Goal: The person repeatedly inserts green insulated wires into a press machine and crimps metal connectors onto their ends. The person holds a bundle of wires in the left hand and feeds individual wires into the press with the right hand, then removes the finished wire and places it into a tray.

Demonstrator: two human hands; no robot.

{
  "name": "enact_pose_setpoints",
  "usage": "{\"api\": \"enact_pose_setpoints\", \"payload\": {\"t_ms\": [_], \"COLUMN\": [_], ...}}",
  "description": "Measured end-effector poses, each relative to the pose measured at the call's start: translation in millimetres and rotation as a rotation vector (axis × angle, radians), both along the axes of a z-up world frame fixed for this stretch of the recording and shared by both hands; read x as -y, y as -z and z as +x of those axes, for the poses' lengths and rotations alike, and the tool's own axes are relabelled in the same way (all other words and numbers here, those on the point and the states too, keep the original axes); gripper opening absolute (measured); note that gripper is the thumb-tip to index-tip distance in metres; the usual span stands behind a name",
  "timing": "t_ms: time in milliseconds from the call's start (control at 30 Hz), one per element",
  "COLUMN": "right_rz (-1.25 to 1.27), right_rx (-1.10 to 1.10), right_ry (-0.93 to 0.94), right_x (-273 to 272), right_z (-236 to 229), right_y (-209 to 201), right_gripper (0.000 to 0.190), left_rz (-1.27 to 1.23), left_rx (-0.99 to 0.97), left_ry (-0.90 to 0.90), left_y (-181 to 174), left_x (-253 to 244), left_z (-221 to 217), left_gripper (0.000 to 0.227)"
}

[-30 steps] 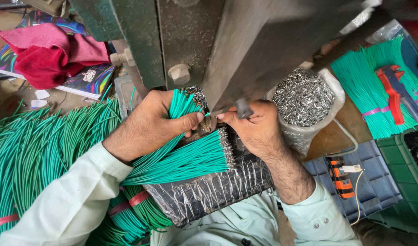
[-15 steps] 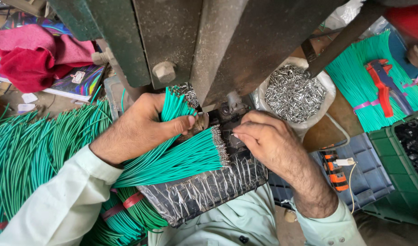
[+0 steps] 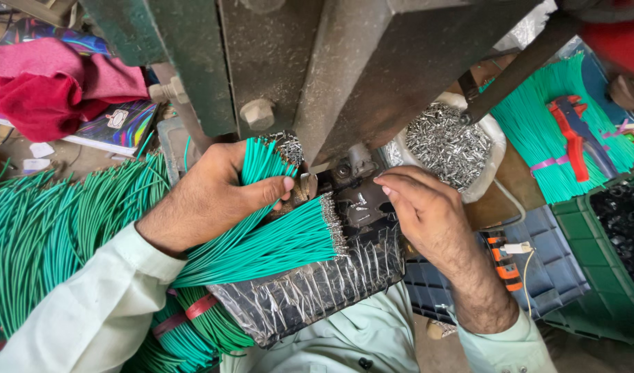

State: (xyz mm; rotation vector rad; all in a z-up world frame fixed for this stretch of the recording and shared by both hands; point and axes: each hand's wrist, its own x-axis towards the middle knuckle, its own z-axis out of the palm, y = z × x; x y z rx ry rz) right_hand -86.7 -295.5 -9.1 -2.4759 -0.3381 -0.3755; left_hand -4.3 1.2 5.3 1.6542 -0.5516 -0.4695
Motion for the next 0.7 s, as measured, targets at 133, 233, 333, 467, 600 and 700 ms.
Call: {"api": "enact_pose_setpoints", "payload": {"t_ms": [133,233,333,467,600,700], "right_rz": [-0.098,-0.124,-0.135,-0.002,-0.027,-0.01], "right_rx": [0.369,0.497,0.426,0.192,0.188,0.173], "right_ry": [-0.092,0.127,0.389,0.354,0.316,0.298], "right_x": [22,36,48,64,68,66], "right_z": [-15,-38,-44,-29,-21,-7], "right_y": [28,49,65,71,65,62], "right_gripper": [0.022,0.036,0.074,0.098,0.092,0.089], "left_rz": [0.022,0.063,0.118,0.112,0.079,0.117], "left_rx": [-0.061,-0.043,-0.02,-0.006,-0.031,-0.052], "left_ry": [-0.022,-0.037,-0.038,-0.043,-0.051,-0.077], "left_y": [-2,-1,1,1,1,1], "left_x": [5,5,5,9,13,15], "left_z": [0,2,5,4,2,0], "left_gripper": [0.011,0.012,0.013,0.014,0.013,0.014]}}
